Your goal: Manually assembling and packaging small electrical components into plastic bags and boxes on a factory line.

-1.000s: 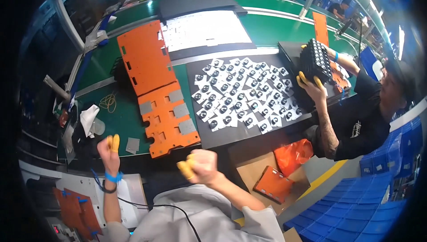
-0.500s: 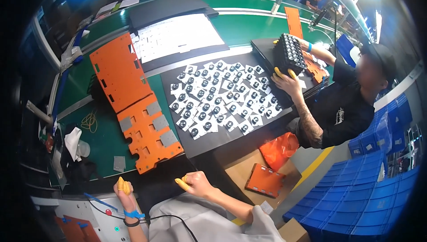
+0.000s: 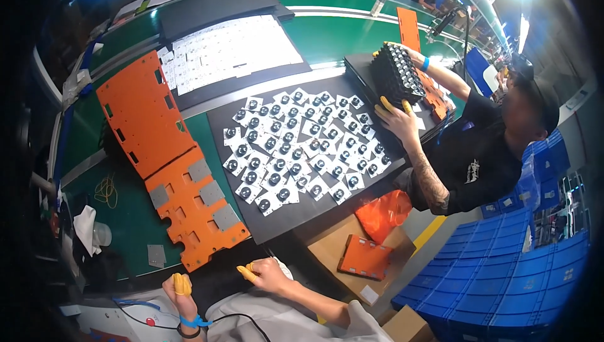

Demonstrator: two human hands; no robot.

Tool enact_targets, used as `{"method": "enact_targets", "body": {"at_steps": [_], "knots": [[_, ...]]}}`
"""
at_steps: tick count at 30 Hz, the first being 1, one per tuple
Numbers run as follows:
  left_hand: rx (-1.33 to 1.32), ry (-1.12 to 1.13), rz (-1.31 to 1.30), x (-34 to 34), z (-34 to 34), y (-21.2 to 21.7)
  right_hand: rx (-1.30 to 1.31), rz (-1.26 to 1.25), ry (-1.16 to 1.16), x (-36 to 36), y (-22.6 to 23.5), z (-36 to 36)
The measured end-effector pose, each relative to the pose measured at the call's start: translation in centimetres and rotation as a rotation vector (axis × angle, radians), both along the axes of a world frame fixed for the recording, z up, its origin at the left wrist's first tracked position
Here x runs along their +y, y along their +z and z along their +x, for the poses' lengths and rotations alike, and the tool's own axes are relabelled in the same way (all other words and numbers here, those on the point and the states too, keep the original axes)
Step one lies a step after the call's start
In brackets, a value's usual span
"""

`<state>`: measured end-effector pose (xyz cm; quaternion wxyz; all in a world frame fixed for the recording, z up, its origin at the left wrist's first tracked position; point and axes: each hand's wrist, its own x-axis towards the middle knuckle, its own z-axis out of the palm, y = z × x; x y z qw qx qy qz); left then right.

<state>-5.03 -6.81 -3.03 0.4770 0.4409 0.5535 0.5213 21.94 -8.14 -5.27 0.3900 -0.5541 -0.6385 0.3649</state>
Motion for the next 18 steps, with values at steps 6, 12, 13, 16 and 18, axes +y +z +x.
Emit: {"method": "enact_targets", "body": {"at_steps": [6, 12, 13, 16, 18], "knots": [[0.196, -0.083, 0.061, -0.3, -0.9, -0.9, 0.071, -0.206, -0.107, -0.8, -2.6, 0.6], [0.383, 0.084, 0.384, 1.2, -1.9, -2.0, 0.06, -0.298, -0.657, -3.7, -13.7, 4.1], [0.156, 0.068, 0.365, 1.5, -2.1, -1.8, 0.08, -0.242, -0.763, -3.7, -15.4, 5.0], [0.193, 0.231, 0.221, 2.3, -3.8, -1.3, -0.232, -0.029, -0.846, -4.3, -14.7, 8.0], [0.123, 0.211, 0.281, 2.3, -2.6, 0.3, -0.525, -0.181, -0.769, -8.3, -17.6, 12.2]]}}
